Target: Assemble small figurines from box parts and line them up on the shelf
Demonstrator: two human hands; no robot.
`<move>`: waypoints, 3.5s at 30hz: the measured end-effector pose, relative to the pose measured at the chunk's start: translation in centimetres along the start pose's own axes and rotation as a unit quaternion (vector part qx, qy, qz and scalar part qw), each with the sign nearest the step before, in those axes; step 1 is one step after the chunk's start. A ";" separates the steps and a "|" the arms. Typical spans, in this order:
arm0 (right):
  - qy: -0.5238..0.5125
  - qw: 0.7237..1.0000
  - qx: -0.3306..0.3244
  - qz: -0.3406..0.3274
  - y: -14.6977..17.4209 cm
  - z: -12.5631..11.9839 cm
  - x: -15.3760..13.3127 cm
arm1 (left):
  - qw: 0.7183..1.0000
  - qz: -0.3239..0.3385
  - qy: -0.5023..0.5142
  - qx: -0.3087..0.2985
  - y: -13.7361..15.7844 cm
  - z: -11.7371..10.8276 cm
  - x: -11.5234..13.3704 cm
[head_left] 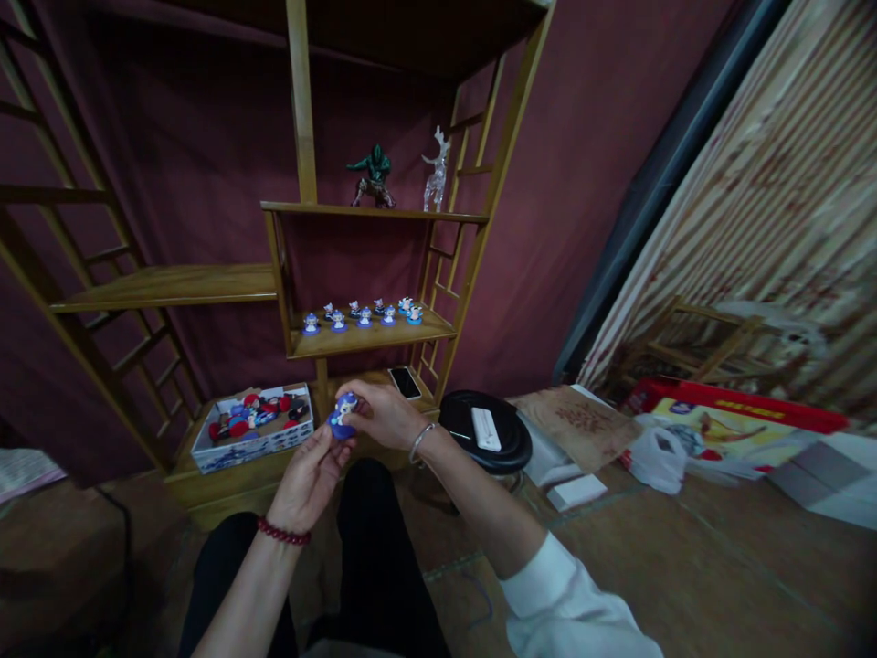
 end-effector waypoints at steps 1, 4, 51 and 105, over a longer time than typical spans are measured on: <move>0.001 1.000 0.001 -0.005 0.0 0.1 0.1 | 1.000 0.000 -0.001 0.002 -0.2 -0.2 -0.1; 0.006 1.000 -0.001 -0.012 -0.3 0.2 0.5 | 1.000 0.002 -0.007 0.000 -0.8 -0.6 -0.3; -0.235 0.970 -0.056 -0.003 -2.5 1.0 4.1 | 0.999 -0.022 0.006 -0.033 -3.2 -0.1 0.0; -0.065 0.991 0.116 0.024 -0.6 0.4 2.1 | 0.997 0.073 -0.010 -0.005 -2.4 -0.3 1.5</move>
Point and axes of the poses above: each hand's wrist, its own y-axis away from the middle knuckle, its own z-axis out of the palm, x = y × z, the point moved 8 cm from there along -y, towards the middle knuckle, and after that the axes turned 2 degrees about -x, right-handed, at the moved point
